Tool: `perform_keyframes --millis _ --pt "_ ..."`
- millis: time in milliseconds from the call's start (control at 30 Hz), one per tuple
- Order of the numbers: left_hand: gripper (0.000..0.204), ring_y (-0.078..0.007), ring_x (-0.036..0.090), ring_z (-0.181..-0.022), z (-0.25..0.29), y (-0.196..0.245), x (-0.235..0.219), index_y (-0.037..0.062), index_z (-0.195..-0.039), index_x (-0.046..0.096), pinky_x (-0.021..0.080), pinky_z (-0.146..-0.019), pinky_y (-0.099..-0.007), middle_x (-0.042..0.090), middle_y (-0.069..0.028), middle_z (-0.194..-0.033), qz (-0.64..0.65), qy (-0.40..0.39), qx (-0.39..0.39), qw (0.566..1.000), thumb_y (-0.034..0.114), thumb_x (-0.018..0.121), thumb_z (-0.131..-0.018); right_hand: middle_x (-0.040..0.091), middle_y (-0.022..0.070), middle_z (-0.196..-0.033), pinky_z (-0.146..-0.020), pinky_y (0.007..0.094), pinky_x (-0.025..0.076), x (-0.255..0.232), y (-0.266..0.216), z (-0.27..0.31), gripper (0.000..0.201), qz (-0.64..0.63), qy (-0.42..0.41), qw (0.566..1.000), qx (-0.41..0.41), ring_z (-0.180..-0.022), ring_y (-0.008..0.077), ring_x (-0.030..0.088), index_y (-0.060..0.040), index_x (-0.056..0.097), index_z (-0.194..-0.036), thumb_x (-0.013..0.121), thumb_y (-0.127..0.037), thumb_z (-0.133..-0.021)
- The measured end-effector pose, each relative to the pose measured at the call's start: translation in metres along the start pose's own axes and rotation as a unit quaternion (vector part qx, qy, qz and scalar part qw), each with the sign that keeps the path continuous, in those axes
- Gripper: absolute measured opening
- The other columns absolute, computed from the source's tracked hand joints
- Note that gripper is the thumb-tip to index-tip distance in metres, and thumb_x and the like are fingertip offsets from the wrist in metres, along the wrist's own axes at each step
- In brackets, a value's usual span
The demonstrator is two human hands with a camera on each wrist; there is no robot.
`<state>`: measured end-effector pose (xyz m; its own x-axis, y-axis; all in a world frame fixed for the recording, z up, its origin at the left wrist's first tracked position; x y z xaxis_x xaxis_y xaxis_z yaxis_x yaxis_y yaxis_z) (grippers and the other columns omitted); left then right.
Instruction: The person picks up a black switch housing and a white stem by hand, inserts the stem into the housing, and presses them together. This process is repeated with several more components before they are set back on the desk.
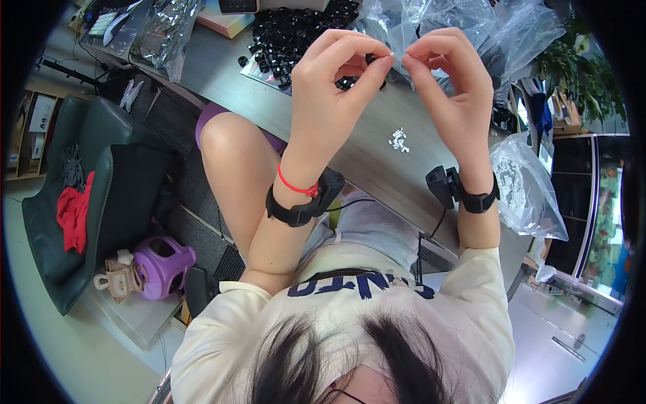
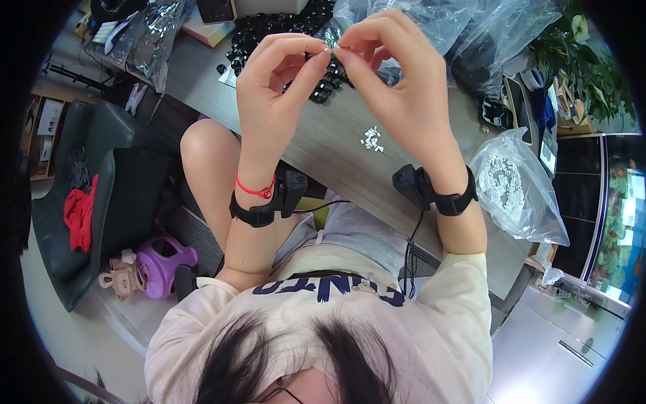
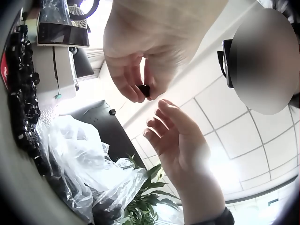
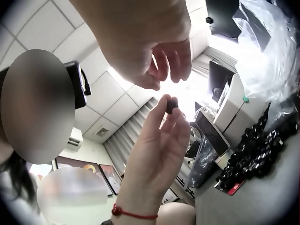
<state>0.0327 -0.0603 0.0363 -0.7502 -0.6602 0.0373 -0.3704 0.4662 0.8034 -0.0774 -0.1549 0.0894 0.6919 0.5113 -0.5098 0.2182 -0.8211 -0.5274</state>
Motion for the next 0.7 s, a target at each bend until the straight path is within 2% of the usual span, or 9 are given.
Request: perform_keyframes --millis 100,133,200,367,467,700 --pt "0.011 -0.0105 0.065 -0.09 0.0 0.003 -0.001 -0.0025 -0.101 0.069 0.053 -0.078 -0.0225 0.064 -0.0059 -0.105 -0.02 0.014 0.01 1.0 0.0 0.068 -0.09 0.063 0.0043 -0.094 -0.069 0.0237 0.048 0.005 -0.012 0.0 0.011 0.063 0.01 0.998 -0.016 -0.08 0.0126 0.06 -0.0006 0.064 -0.097 0.067 0.004 -0.087" --pt "0.01 -0.0113 0.066 -0.085 -0.001 0.005 -0.002 -0.0015 -0.099 0.07 0.054 -0.074 -0.0229 0.064 -0.0061 -0.101 -0.02 0.029 0.023 0.999 0.001 0.07 -0.088 0.063 0.0047 -0.093 -0.068 0.0234 0.048 0.005 -0.015 0.0 0.011 0.094 0.014 0.995 -0.024 -0.079 0.0125 0.059 -0.0001 0.064 -0.096 0.067 0.004 -0.087" --pt "0.009 -0.0131 0.068 -0.073 -0.001 0.009 -0.006 0.0005 -0.093 0.072 0.056 -0.066 -0.0236 0.066 -0.0065 -0.093 -0.022 0.061 0.048 0.997 0.001 0.072 -0.084 0.063 0.0048 -0.092 -0.067 0.0232 0.047 0.006 -0.014 0.001 0.01 0.093 0.013 0.995 -0.026 -0.078 0.0121 0.059 -0.0002 0.065 -0.096 0.067 0.004 -0.087" --pt "0.009 -0.0131 0.068 -0.073 -0.001 0.01 -0.007 0.0009 -0.093 0.072 0.056 -0.065 -0.0236 0.066 -0.0067 -0.092 -0.03 0.063 0.053 0.996 0.001 0.073 -0.084 0.064 0.0047 -0.092 -0.065 0.0227 0.047 0.009 -0.014 0.001 0.01 0.088 0.007 0.996 -0.027 -0.077 0.0116 0.059 -0.0002 0.065 -0.095 0.067 0.004 -0.087" --pt "0.011 -0.0132 0.067 -0.091 0.0 0.007 -0.005 -0.0012 -0.1 0.071 0.056 -0.079 -0.0239 0.065 -0.007 -0.104 -0.044 0.028 0.024 0.998 0.0 0.07 -0.089 0.063 0.0046 -0.092 -0.066 0.0227 0.047 0.01 -0.012 0.001 0.01 0.082 0.003 0.996 -0.02 -0.077 0.0117 0.059 -0.0001 0.065 -0.095 0.067 0.004 -0.087" --pt "0.012 -0.0134 0.067 -0.092 0.001 0.007 -0.005 -0.0014 -0.101 0.071 0.056 -0.079 -0.0239 0.065 -0.0073 -0.104 -0.051 0.024 0.025 0.998 -0.002 0.069 -0.089 0.063 0.005 -0.093 -0.066 0.0231 0.048 0.011 -0.008 0.001 0.01 0.094 -0.012 0.995 -0.006 -0.078 0.0123 0.059 0.0 0.064 -0.097 0.065 0.003 -0.088"
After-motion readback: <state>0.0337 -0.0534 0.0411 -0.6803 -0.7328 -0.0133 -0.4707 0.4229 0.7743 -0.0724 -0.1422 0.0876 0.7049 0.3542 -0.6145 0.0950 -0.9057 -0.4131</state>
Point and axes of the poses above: each hand's wrist, its own z-axis away from the middle knuckle, its own x-axis out of the palm, y = z × x, the point moved 8 cm from there along -z, towards the middle knuckle
